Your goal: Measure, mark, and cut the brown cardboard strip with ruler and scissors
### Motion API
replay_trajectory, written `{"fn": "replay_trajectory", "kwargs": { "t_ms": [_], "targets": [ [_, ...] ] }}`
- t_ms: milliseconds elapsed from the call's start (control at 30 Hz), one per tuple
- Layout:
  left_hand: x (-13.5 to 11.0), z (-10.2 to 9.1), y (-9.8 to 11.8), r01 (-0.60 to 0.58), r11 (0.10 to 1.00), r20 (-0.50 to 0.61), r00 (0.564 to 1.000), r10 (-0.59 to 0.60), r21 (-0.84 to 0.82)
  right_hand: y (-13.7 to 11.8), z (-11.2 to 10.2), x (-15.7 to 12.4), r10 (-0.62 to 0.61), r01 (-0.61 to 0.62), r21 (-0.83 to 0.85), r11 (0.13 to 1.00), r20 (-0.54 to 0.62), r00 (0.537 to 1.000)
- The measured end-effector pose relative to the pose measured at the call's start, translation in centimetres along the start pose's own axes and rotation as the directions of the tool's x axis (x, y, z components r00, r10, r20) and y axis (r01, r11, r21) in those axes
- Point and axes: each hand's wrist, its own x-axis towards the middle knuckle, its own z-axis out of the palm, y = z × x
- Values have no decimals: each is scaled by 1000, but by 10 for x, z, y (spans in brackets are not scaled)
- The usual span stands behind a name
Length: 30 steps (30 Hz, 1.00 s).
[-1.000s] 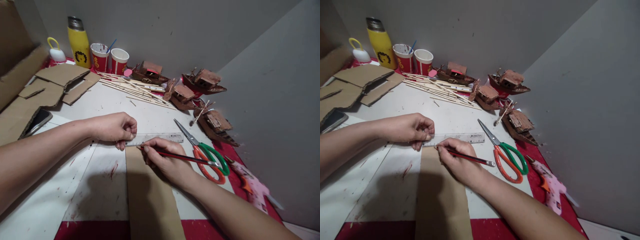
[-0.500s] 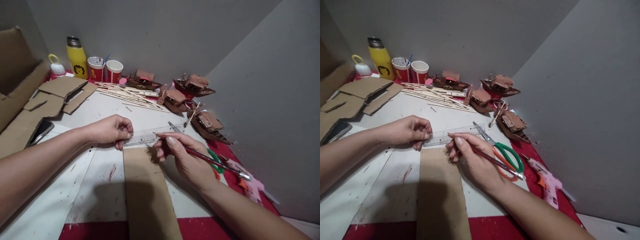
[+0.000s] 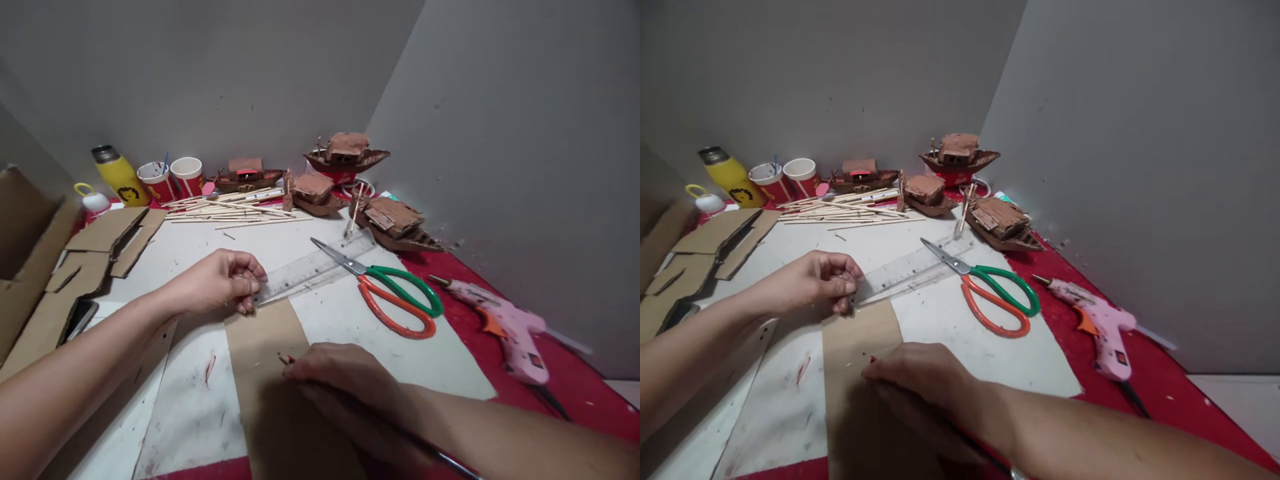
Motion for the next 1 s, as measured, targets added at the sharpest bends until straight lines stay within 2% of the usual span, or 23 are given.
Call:
{"fn": "replay_trajectory", "kwargs": {
  "t_ms": [133, 267, 600, 1000],
  "targets": [
    [13, 11, -2, 11, 999, -25, 1000, -10, 52, -2, -5, 5, -5, 5, 0, 1000, -9, 1000],
    [22, 14, -9, -1, 997, -74, 997, 6, 72, -2, -8, 7, 31, -29, -38, 999, 66, 997],
    [24, 14, -14, 5, 1000, -125, 992, -1, 27, 4, -4, 4, 25, -22, -28, 999, 113, 993],
    [25, 14, -17, -8, 999, -120, 993, 14, 52, 5, -1, 2, 26, -26, -6, 1000, 59, 998]
  ]
}}
